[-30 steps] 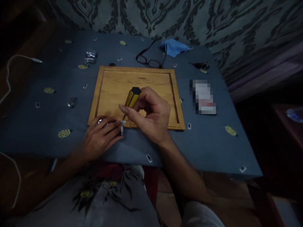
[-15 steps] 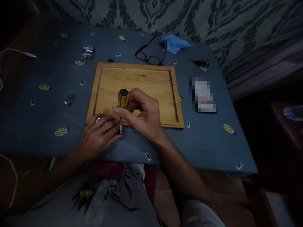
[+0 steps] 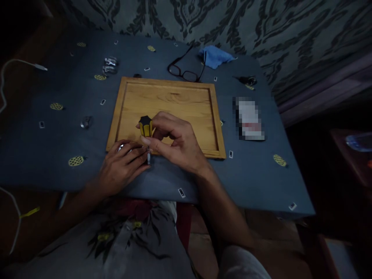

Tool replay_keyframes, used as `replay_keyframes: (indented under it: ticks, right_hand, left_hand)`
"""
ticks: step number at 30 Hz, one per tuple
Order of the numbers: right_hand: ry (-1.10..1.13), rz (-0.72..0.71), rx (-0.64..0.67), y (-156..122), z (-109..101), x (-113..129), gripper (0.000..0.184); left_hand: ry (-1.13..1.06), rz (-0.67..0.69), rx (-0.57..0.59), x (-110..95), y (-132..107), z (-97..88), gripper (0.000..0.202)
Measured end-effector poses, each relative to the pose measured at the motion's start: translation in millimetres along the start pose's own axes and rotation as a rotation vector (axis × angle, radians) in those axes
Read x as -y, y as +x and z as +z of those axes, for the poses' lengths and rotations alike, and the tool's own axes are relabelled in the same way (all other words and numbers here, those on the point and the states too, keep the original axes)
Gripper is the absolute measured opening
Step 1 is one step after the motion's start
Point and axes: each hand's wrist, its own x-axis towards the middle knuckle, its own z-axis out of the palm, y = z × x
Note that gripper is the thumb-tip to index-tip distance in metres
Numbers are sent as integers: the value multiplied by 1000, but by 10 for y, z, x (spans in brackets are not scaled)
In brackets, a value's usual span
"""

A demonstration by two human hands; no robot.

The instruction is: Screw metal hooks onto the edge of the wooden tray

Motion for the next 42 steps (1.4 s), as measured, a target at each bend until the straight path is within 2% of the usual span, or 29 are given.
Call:
replay_keyframes:
  ticks: [2, 9, 14, 19, 26, 30, 37, 42]
  right_hand:
    - [4, 0, -10, -10, 20, -1, 24]
    - [152, 146, -60, -51, 118, 4, 37]
    - [157, 158, -7, -34, 65, 64, 34]
    - [101, 109, 9, -46, 63, 52, 27]
    - [-64, -16, -199, -83, 181, -95, 30]
    - [-75, -62, -254, -96, 219, -135, 29]
    - [-42, 16, -353, -109, 265, -155, 36]
    - [-44, -15, -400, -113, 302, -142, 39]
  left_hand:
    - [0, -3, -11, -1, -1, 1, 19]
    - [9, -13, -8, -3, -4, 10, 18]
    - [10, -9, -8, 3, -11, 20, 19]
    - [-7, -16, 8, 3, -20, 27, 17]
    - [1, -18, -11, -3, -13, 20, 19]
    - [-11, -6, 7, 1, -9, 5, 19]
    - [-8, -8, 27, 5, -25, 11, 19]
    - [-8, -17, 35, 4, -27, 22, 19]
